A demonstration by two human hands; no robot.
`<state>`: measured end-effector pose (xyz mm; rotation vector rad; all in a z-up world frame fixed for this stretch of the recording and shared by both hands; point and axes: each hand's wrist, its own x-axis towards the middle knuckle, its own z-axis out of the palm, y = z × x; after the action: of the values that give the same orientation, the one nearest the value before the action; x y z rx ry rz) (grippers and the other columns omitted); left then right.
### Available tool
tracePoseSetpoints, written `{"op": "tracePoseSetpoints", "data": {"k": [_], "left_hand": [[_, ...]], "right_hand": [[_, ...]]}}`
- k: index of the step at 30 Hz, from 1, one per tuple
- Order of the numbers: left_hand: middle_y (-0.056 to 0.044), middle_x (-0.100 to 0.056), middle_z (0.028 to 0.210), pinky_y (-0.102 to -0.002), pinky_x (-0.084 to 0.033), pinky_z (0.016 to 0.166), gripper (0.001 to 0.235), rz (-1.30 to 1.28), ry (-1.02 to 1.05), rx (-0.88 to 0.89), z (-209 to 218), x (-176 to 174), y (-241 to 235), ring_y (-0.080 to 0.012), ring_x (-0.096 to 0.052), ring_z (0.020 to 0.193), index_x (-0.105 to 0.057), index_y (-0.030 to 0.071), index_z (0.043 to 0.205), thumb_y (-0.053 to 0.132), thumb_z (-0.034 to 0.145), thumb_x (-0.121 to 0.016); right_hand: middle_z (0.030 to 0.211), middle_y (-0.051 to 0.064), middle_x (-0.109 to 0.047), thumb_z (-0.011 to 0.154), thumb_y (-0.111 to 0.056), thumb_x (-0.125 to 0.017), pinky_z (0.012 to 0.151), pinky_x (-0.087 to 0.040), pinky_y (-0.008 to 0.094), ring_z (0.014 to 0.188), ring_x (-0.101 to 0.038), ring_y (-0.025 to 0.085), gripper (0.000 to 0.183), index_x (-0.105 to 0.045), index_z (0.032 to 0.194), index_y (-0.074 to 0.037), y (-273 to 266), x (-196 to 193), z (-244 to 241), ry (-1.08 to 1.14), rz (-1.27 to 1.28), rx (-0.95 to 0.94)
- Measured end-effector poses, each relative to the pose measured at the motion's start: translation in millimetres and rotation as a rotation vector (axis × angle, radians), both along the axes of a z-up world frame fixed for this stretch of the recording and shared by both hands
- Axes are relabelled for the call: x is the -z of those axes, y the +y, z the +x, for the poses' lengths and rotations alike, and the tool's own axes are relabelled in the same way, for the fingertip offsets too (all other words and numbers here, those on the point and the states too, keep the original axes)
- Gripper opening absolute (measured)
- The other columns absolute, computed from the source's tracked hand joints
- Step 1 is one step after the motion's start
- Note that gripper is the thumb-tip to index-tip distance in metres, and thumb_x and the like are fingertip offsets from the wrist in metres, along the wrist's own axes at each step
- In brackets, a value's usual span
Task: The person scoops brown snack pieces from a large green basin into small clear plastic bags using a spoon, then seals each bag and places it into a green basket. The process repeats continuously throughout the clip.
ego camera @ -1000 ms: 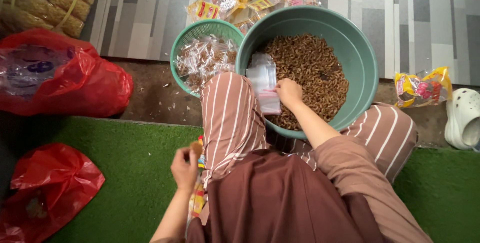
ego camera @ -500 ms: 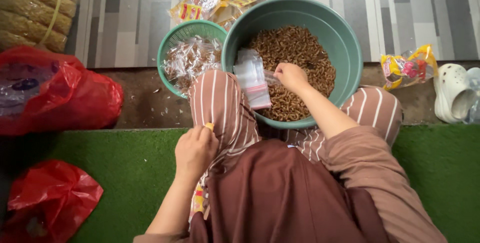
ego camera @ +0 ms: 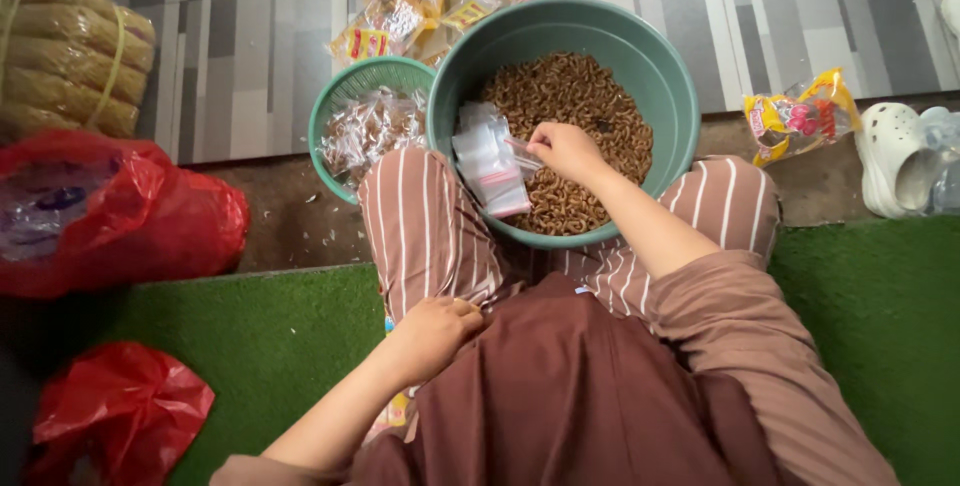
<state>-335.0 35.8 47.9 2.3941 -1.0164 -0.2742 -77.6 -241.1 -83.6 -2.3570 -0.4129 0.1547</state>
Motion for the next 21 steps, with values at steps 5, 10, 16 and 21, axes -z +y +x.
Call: {"op": "tracePoseSetpoints", "data": {"k": [5, 10, 16, 21], "left_hand": [[-0.013, -0.069, 0.092, -0.048, -0.053, 0.078, 0.017, 0.006, 0.108, 0.016, 56, -30, -3, -0.0357, -0.067, 0.091, -0.068, 0.009, 0.094, 0.021, 0.084, -0.074], [-0.015, -0.070, 0.089, -0.045, -0.054, 0.072, 0.023, -0.075, 0.076, -0.261, 162, -21, -30, -0.0347, -0.069, 0.082, -0.067, 0.006, 0.097, 0.027, 0.088, -0.072], [-0.015, -0.073, 0.085, -0.041, -0.055, 0.070, 0.023, -0.305, 0.050, -0.454, 265, 48, -81, -0.0315, -0.071, 0.078, -0.067, 0.003, 0.095, 0.025, 0.089, -0.070], [-0.011, -0.072, 0.075, -0.033, -0.054, 0.062, 0.023, -0.687, 0.234, -0.538, 302, 99, -111, -0.0171, -0.069, 0.066, -0.066, 0.002, 0.095, 0.025, 0.096, -0.065]], "right_hand": [[0.087, 0.012, -0.074, 0.090, -0.026, -0.071, 0.071, -0.054, 0.041, 0.078, -0.070, 0.026, 0.020, -0.074, 0.099, -0.009, -5, -3, 9, 0.046, 0.079, -0.007], [0.086, 0.011, -0.074, 0.092, -0.020, -0.069, 0.070, -0.055, 0.036, 0.076, -0.069, 0.021, 0.018, -0.074, 0.104, -0.007, -20, -6, 28, -0.033, 0.156, -0.035], [0.089, 0.005, -0.073, 0.098, -0.016, -0.059, 0.059, -0.058, 0.026, 0.075, -0.073, 0.012, 0.013, -0.062, 0.105, -0.005, -36, -22, 41, 0.512, 0.563, 0.094], [0.080, 0.003, -0.068, 0.097, -0.018, -0.066, 0.057, -0.053, 0.028, 0.068, -0.064, 0.012, 0.013, -0.065, 0.098, -0.005, -35, -27, 39, 0.280, 0.451, 0.068]]}}
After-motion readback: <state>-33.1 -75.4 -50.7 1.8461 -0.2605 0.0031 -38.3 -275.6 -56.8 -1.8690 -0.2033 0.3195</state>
